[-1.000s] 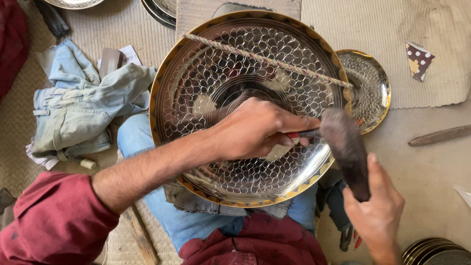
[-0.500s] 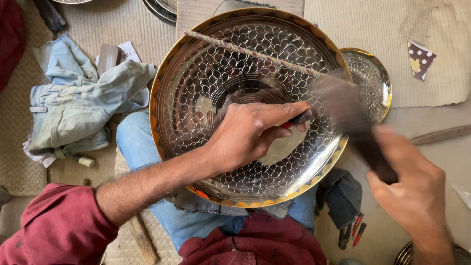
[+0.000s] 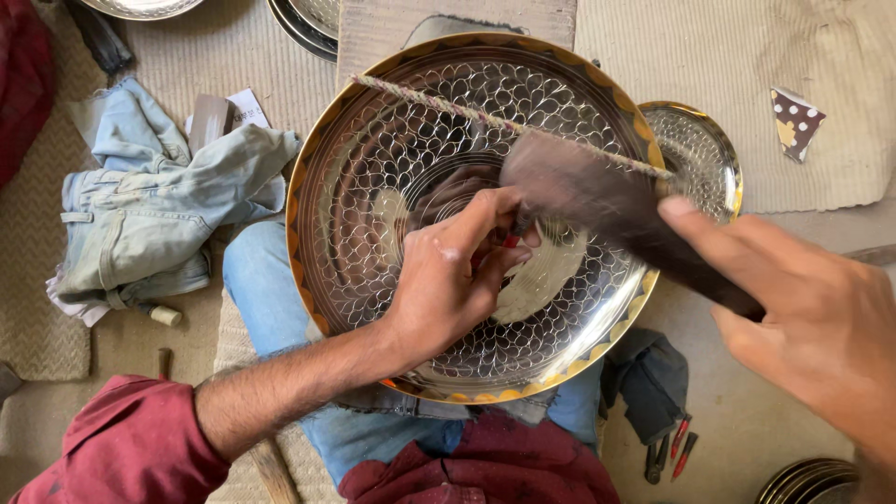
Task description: The person sits on the floor with a large brass tray on their lap and hammers a punch along a pre-drawn scale pattern to indent the metal surface. They reposition the punch repeatedly across the tray while striking it with a wooden mallet, working the pattern outward from the center.
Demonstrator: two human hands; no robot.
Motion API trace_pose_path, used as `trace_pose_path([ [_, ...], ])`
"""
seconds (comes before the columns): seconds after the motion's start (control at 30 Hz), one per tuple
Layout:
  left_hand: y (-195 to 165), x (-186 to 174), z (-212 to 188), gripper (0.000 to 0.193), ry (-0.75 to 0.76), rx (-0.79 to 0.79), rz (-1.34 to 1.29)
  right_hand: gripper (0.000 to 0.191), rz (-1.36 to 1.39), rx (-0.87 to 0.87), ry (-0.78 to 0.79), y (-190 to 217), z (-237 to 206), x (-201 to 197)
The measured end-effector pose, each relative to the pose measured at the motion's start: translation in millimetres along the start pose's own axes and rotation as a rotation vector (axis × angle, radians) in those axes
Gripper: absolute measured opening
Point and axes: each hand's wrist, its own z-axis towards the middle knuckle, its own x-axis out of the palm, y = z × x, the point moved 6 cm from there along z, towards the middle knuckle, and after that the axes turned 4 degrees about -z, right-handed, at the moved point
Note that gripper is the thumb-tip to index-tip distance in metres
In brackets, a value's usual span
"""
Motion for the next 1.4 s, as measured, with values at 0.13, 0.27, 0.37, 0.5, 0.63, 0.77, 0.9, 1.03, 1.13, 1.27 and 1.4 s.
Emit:
trace_pose_path([
  [0.13, 5, -3, -4, 0.042, -0.030, -0.086, -0.024, 0.085, 0.127, -0.167, -0.334, -14, -7, -4],
  [0.27, 4, -5, -7, 0.042, -0.064, -0.054, -0.019, 0.034, 0.293, 0.253, -0.220, -64, -15, 30],
  [0.37, 7, -4, -8, 0.042, -0.057, -0.075, -0.008, 0.014, 0.284, 0.269, -0.228, -66, -16, 21],
  [0.5, 12, 0, -5, 0.038, -0.039, -0.077, -0.035, 0.069, -0.102, -0.360, -0.206, -11, -13, -8],
  [0.63, 26, 3, 5, 0.036, -0.018, -0.141, -0.125, 0.080, 0.019, -0.136, -0.338, -5, -18, 3],
  [0.77, 12, 19, 17, 0.044, 0.218, 0.143, -0.090, 0.085, 0.287, 0.117, -0.479, -23, -46, 38],
  [0.9, 9, 31, 30, 0.053, 0.415, 0.250, 0.045, 0.081, 0.570, 0.249, -0.548, -36, -78, 80],
  [1.03, 12, 37, 37, 0.056, 0.545, 0.186, 0.049, 0.080, 0.749, 0.286, -0.722, -44, -115, 104],
  [1.13, 13, 39, 36, 0.054, 0.623, 0.146, 0.072, 0.066, 0.851, 0.369, -0.815, -49, -138, 114],
  [1.27, 3, 39, 38, 0.054, 0.609, 0.329, 0.009, 0.077, 0.939, 0.398, -0.785, -43, -138, 120],
  [1.4, 3, 44, 40, 0.058, 0.695, 0.348, -0.005, 0.098, 0.077, 0.066, -0.629, -1, -113, 115],
])
